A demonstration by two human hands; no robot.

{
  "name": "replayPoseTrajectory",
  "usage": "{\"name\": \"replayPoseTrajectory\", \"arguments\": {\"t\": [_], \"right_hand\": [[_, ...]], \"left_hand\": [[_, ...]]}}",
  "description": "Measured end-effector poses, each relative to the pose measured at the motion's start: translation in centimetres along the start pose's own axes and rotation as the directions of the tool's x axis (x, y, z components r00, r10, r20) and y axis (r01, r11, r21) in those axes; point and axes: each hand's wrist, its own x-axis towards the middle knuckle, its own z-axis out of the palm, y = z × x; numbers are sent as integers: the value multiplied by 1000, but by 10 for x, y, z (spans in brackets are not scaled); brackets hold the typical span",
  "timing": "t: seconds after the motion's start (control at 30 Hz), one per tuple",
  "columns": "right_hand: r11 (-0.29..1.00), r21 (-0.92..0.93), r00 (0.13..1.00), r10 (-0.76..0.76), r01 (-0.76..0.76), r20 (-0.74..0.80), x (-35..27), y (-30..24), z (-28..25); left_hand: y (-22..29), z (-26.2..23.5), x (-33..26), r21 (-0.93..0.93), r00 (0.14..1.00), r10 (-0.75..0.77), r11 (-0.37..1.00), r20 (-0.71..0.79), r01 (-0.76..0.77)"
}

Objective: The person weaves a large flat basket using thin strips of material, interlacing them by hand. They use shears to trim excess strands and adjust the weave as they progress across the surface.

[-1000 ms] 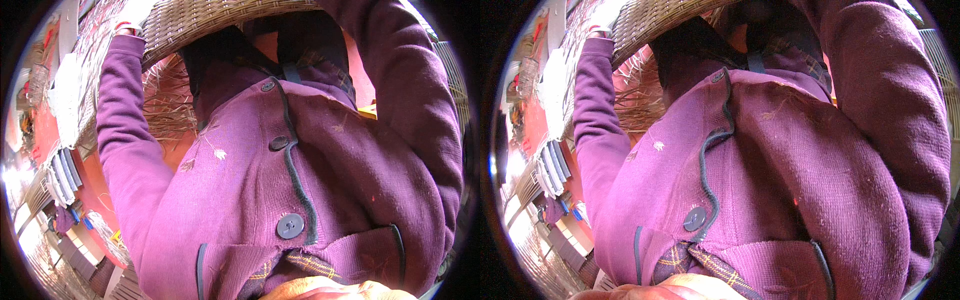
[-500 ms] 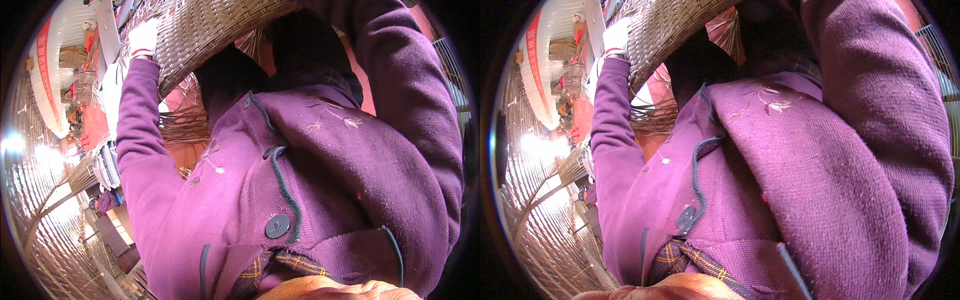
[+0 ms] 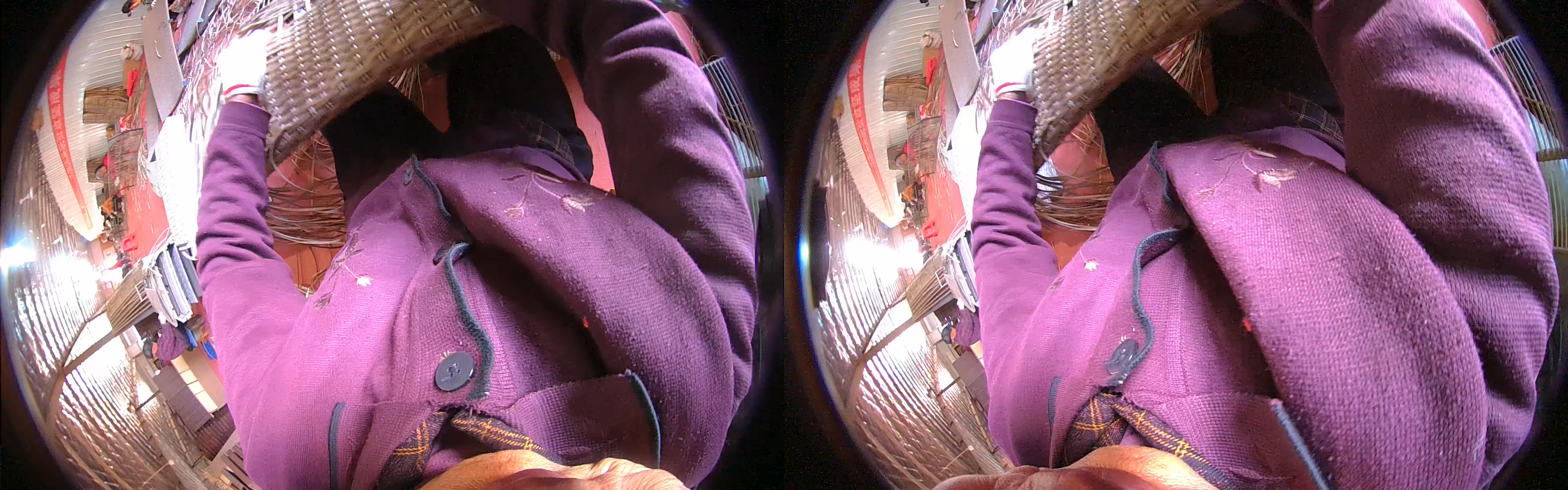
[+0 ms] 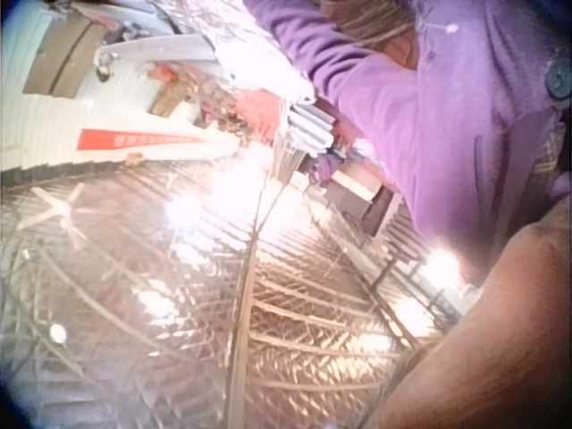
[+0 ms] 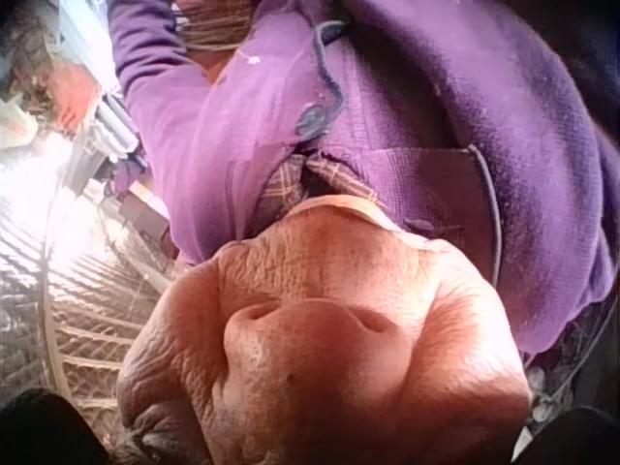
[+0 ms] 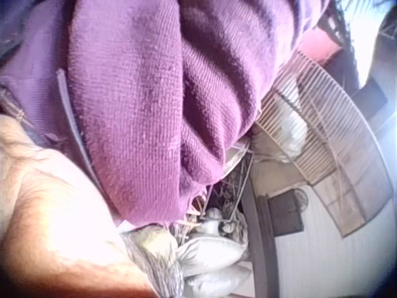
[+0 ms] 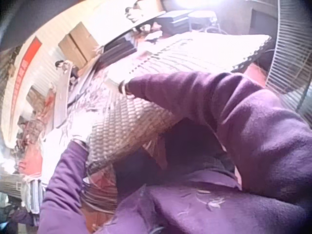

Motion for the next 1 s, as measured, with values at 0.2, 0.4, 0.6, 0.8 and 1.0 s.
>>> {"name": "replayPoseTrajectory", "arguments": {"t": [0.2,0.4,0.6,0.8,1.0], "right_hand": [[1000,-26,1000,9,-8,28,12,-5,11],[998,-70,998,4,1,69,9,-4,29],[999,-42,996,-14,18,84,1,58,72],[997,71,1000,-21,20,5,-11,46,51],[843,421,938,338,-336,72,-21,6,43]], "left_hand": [[25,47,-34,13,980,-151,988,133,151],[66,72,-54,-54,946,-249,963,208,265],[94,89,-53,-44,935,-341,937,97,346],[121,73,-32,-80,849,-512,848,128,524],[126,72,-32,-127,878,-464,870,118,477]]}}
